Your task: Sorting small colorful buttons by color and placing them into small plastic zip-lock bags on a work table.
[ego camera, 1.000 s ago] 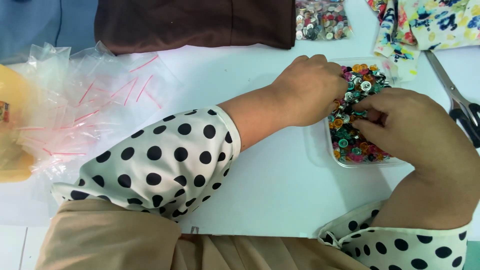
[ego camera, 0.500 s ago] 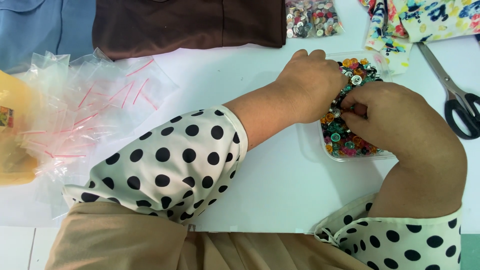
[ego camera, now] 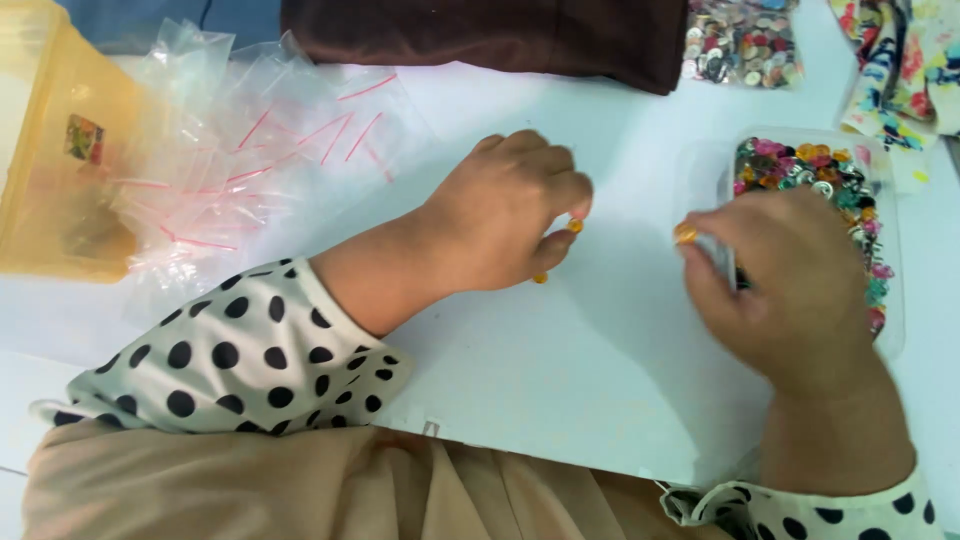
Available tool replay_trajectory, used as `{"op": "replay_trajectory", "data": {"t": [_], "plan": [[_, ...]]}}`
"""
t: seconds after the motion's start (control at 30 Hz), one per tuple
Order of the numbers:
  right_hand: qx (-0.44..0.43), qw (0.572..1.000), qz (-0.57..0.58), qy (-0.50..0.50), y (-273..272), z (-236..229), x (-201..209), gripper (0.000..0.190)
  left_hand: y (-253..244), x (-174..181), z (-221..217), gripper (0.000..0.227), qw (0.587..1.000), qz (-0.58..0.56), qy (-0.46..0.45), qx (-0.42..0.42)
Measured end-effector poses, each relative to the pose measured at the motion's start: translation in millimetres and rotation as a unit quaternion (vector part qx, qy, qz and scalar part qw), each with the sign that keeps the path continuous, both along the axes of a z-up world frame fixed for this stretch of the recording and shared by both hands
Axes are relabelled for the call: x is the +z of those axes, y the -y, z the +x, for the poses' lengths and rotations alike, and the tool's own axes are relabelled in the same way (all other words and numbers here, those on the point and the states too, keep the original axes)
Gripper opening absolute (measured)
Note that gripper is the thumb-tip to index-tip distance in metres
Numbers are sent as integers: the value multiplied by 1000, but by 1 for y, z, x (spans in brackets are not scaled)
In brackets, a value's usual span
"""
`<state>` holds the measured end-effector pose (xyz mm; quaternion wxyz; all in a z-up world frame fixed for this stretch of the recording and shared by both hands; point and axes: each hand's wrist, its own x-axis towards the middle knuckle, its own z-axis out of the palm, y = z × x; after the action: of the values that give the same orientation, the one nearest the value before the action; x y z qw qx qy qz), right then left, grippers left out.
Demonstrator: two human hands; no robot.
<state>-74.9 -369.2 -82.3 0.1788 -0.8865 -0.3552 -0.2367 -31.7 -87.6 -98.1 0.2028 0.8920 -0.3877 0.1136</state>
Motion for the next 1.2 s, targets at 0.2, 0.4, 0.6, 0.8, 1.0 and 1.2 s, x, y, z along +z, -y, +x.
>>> {"op": "replay_trajectory", "data": {"t": [0.2,0.4,0.6,0.8,1.0,1.2], "plan": [[162,984,37,-69,-85,-25,-31,15,-69,-48,-39,17,999,-4,-12,40],[81,993,1,-85,-97,-12,-63,11,-73,-60,-42,12,1000,-6,-9,26],[57,986,-60,-146,-100,-13,-57,15,-70,-71,-40,17,1000,-6,-6,6],[70,990,-56,-113,-103,-13,-57,16,-77,-59,-39,35,999,9,-42,-6],[75,997,-23,2,-79,-12,-48,19,-78,-41,-38,39,998,-35,-44,12],[-35,998,-33,50,-5,14,-10,15,-70,-53,-23,32,991,-132,-21,0]]}}
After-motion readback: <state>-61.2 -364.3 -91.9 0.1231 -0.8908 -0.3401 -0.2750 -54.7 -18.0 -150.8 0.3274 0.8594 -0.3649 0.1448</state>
